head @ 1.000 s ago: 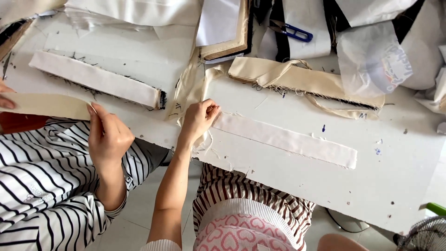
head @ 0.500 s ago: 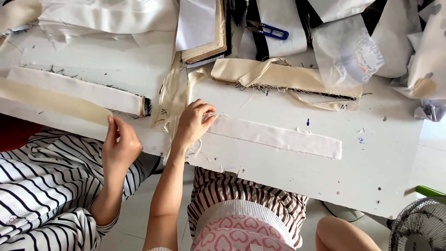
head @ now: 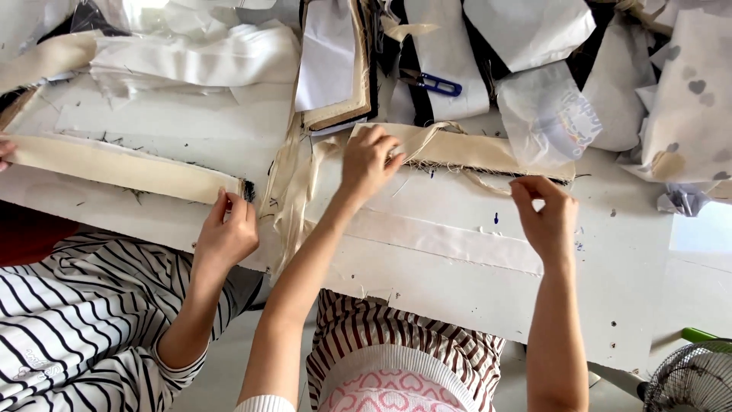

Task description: The person sorts and stacks fabric strips of different colors on a white table. They pick up beige, black, and white strips, align them, and place them in neat piles. A coworker is visible on the left side of the frame, also handling fabric.

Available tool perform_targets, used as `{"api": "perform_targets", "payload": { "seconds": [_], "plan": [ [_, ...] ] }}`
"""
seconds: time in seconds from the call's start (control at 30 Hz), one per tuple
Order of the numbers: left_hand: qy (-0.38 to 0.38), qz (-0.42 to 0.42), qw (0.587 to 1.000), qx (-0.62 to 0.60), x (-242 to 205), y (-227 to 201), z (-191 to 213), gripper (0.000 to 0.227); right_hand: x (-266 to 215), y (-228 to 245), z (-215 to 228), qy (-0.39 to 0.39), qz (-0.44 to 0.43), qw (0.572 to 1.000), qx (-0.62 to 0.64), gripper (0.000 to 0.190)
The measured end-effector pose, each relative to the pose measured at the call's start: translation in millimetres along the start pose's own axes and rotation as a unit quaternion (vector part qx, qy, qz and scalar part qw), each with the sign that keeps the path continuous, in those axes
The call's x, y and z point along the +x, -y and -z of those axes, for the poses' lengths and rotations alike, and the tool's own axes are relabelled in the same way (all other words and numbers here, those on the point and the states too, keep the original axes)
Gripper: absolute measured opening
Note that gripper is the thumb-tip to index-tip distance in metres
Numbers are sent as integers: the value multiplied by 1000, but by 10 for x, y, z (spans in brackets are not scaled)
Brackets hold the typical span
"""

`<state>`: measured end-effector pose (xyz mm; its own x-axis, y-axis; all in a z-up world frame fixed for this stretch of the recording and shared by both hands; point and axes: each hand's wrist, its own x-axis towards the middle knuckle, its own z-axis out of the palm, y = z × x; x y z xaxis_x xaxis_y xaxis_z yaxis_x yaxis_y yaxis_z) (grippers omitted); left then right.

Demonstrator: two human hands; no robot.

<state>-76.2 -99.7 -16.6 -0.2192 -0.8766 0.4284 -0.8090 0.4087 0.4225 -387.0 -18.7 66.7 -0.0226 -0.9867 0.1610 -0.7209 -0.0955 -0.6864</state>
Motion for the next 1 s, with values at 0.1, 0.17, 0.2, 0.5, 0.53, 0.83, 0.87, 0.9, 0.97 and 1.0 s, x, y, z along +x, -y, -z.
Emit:
{"api": "perform_targets", "payload": {
  "seconds": [0.1,0.17,0.2,0.5,0.53,0.83,0.87,0.9,0.97,1.0],
  "plan": [
    [46,30,998,-2,142,-64,-364,25,44,-29,-81,4,12,1000,10,7],
    [77,49,996,9,236,-96,-480,16,61,-10,-74,13,10,1000,5,9],
    [75,48,996,8,307,-68,-508,16,88,-52,-78,11,12,1000,4,9],
    [-118,116,966,-196,488,-195,54,58,280,-24,-119,18,34,999,15,18],
    [-92,99,986,-101,392,-59,-49,41,306,-22,-121,36,55,997,-29,20],
    [52,121,968,215,65,216,179,16,528,-993,-58,-20,-6,978,-209,27],
    [45,103,972,206,70,211,229,20,537,-1061,-77,-16,3,970,-242,23],
    [45,103,972,206,88,251,183,20,541,-1063,-94,-16,3,970,-242,23],
    [69,102,974,190,116,342,102,15,562,-1058,-137,-13,-14,959,-283,21],
    [69,104,974,191,124,363,73,15,574,-1114,-149,-11,-12,959,-282,21]
  ]
}}
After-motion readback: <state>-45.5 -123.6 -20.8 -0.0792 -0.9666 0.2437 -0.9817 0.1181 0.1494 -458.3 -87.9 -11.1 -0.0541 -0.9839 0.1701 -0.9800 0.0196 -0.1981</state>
